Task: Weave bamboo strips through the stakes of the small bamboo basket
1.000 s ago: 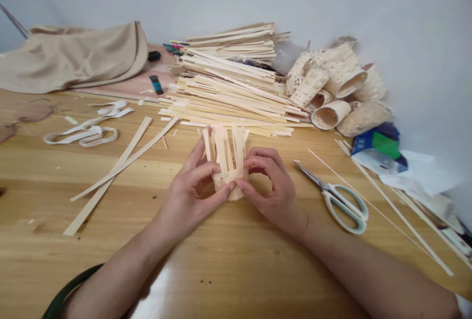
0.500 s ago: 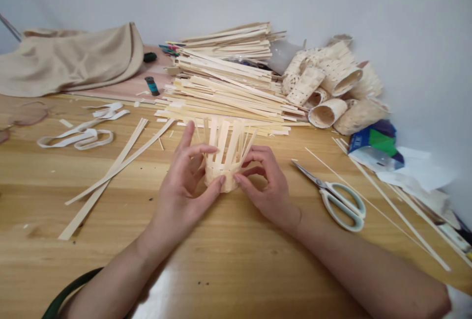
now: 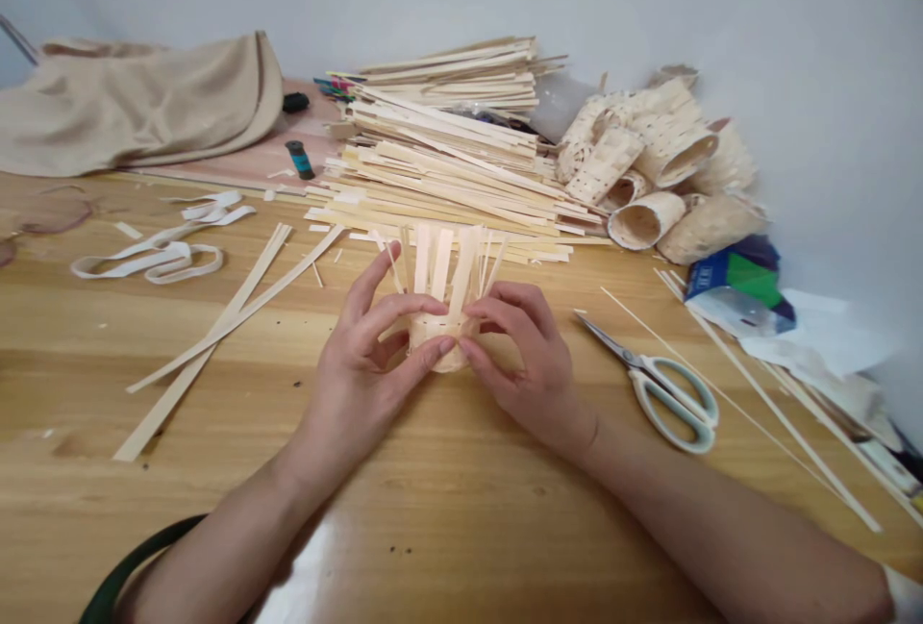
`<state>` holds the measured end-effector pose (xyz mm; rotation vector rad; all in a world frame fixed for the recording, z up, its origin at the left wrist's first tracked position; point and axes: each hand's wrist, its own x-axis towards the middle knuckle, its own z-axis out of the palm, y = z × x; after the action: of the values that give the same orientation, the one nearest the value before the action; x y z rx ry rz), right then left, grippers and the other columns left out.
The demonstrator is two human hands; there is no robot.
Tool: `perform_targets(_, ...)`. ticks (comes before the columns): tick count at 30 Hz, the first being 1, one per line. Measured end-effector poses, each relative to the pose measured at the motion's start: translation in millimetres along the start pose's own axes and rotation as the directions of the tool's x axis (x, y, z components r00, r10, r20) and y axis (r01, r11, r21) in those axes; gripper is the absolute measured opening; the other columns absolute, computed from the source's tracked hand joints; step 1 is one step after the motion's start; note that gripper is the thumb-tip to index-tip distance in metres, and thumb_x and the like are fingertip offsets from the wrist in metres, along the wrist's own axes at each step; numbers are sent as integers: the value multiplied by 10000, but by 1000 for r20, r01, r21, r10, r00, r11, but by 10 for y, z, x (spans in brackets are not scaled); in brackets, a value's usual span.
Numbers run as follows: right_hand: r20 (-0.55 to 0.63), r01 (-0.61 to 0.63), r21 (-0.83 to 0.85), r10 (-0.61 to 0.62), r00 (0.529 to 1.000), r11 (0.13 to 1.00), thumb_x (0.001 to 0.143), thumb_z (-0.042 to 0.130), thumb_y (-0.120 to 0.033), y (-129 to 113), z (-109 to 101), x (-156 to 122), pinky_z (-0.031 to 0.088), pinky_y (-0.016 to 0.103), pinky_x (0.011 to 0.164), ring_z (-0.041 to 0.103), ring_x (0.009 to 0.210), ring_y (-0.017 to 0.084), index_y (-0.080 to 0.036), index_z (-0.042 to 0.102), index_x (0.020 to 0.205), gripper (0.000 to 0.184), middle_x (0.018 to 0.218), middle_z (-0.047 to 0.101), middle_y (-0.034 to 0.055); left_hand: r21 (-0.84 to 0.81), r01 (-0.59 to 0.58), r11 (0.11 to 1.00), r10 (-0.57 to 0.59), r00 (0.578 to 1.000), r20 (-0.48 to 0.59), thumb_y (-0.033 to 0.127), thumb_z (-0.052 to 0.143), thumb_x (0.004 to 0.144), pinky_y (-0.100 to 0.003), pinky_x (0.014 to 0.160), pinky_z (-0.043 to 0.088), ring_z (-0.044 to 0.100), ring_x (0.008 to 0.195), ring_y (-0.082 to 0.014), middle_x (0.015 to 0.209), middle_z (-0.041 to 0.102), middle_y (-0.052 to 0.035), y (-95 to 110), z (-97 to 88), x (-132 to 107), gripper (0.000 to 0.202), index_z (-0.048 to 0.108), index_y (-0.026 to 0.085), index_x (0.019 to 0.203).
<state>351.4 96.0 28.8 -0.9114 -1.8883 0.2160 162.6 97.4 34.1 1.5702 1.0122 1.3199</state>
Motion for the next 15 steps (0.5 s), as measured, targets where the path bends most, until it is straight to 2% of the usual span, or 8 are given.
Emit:
perform_targets(3, 8, -39, 35, 38, 999, 999, 957, 659, -128, -3, 0, -3, 632, 396, 909, 628, 1063, 205, -267, 618, 1136, 231, 1093, 582, 63, 74, -58, 996, 57, 998, 18, 301, 781, 882, -371, 897, 662, 386, 1544, -362, 1692, 347, -76, -21, -2, -8, 138, 754, 269, 1014)
perform_targets(5, 4, -33, 45, 33, 999, 998, 947, 663, -116, 1, 0, -14, 623, 388, 908, 625, 1039, 199, -265, 616, 1093, 214, 1059, 587, 52, 148, -113, 983, 109, 993, 37, 282, 758, 903, -431, 998, 625, 324, 1575, -357, 1705, 332, -91, -42, -5, -8, 110, 750, 253, 1009)
perform_targets(9, 11, -36, 66, 35, 999, 997, 939, 653, -123, 19, 2, -44, 625, 386, 889, 622, 1003, 195, -259, 616, 1037, 172, 1014, 583, 42, 237, -236, 943, 217, 971, 102, 239, 741, 916, -562, 1214, 420, 291, 1587, -360, 1754, 239, -85, -26, -32, -5, 120, 757, 234, 1035)
perform_targets(12, 33, -191, 209, 188, 982, 959, 951, 650, -186, 66, 11, -52, 650, 321, 798, 630, 996, 175, -264, 626, 1028, 112, 1080, 568, 50, 157, -269, 950, 250, 959, 131, 208, 702, 941, -575, 1263, 337, 261, 1599, -344, 1761, 225, -15, 63, -71, -15, 225, 777, 293, 1136)
perform_targets(14, 23, -321, 337, 333, 943, 885, 942, 680, -243, 121, 19, -45, 648, 272, 746, 632, 1015, 166, -265, 627, 1017, 95, 1120, 557, 50, 42, -241, 970, 239, 970, 44, 194, 658, 968, -565, 1256, 366, 372, 1556, -329, 1726, 324, 26, 117, -96, -15, 256, 790, 342, 1130)
perform_targets(15, 13, -364, 389, 391, 920, 846, 932, 698, -273, 151, 22, -39, 643, 262, 735, 634, 1010, 165, -262, 624, 1010, 108, 1109, 559, 46, -7, -225, 974, 225, 974, -38, 194, 650, 973, -555, 1249, 385, 438, 1519, -321, 1694, 387, 40, 130, -105, -7, 244, 803, 351, 1081)
